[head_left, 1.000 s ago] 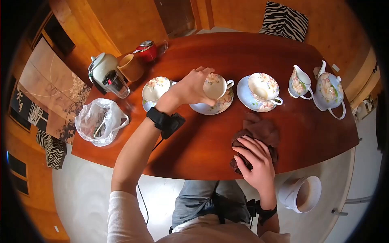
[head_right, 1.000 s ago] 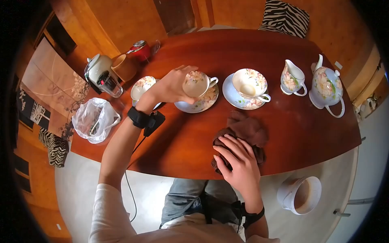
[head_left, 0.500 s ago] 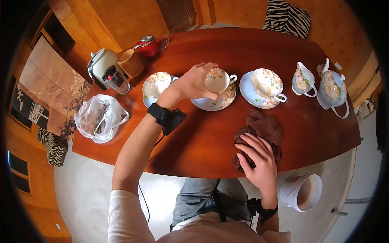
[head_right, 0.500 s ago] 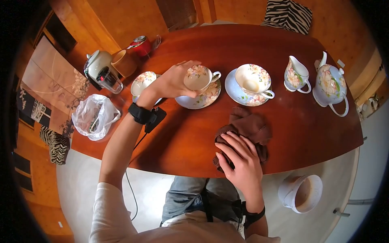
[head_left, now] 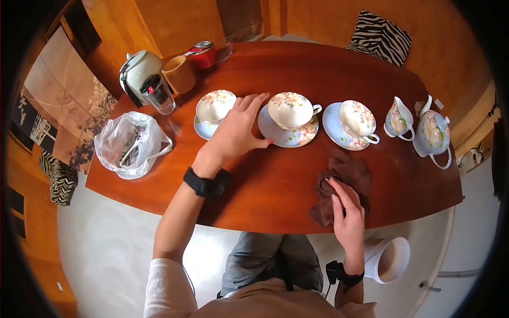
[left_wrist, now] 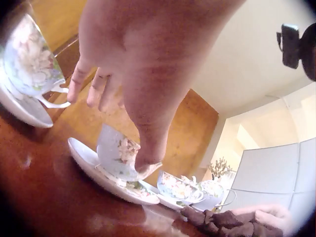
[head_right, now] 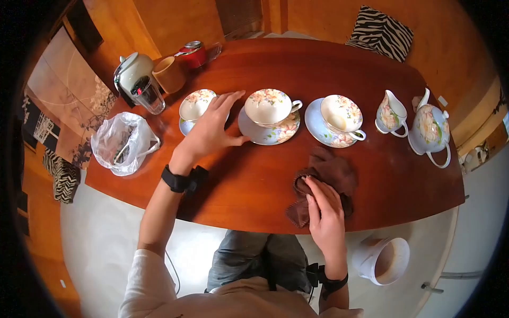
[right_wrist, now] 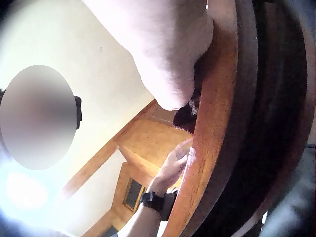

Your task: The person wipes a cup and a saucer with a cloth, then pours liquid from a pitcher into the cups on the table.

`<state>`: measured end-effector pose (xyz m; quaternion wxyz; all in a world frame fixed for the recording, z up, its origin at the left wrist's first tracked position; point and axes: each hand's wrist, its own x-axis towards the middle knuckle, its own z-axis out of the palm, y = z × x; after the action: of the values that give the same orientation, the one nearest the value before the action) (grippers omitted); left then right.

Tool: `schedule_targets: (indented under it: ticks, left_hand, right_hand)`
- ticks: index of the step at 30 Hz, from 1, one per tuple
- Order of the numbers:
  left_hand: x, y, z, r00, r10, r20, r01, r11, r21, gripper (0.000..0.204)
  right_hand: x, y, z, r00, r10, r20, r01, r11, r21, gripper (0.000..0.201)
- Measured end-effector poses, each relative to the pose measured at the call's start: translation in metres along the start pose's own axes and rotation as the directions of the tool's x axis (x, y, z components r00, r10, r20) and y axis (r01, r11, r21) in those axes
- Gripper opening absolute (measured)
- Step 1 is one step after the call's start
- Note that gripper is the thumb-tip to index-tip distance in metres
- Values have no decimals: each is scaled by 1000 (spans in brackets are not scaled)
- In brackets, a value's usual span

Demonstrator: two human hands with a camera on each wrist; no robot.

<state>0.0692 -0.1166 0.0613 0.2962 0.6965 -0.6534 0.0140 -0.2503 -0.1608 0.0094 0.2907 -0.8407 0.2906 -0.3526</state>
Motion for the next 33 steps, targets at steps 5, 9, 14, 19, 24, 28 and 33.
schedule_targets:
  ticks: [5, 9, 14, 19, 24, 28, 33]
  left_hand:
    - [-21, -1, -5, 994, -113, 12, 114, 989, -89, 69]
    - [-28, -9, -2, 993, -61, 103, 72, 991, -112, 44]
    - [-32, -18, 6, 991, -34, 133, 51, 990, -130, 28]
    - [-35, -20, 10, 992, -44, 122, 58, 992, -116, 26]
    - [-37, -15, 7, 987, -74, 144, 87, 992, -87, 25]
    - [-37, -14, 6, 987, -81, 142, 93, 992, -86, 24]
    - [-37, -12, 4, 986, -77, 151, 90, 992, -86, 24]
  right_hand:
    - [16, -6, 10, 993, 31, -114, -30, 1000, 7, 17]
    - [51, -27, 19, 963, 265, -48, -266, 964, -17, 23]
    - [89, -43, 47, 999, 45, 3, -45, 998, -40, 26]
    - [91, -28, 73, 910, -306, 280, 384, 877, -289, 30]
    - [87, -34, 68, 869, -305, 391, 454, 806, -380, 30]
    - [76, -41, 57, 833, -278, 478, 465, 820, -333, 33]
    - [74, -38, 56, 877, -282, 389, 416, 852, -319, 44]
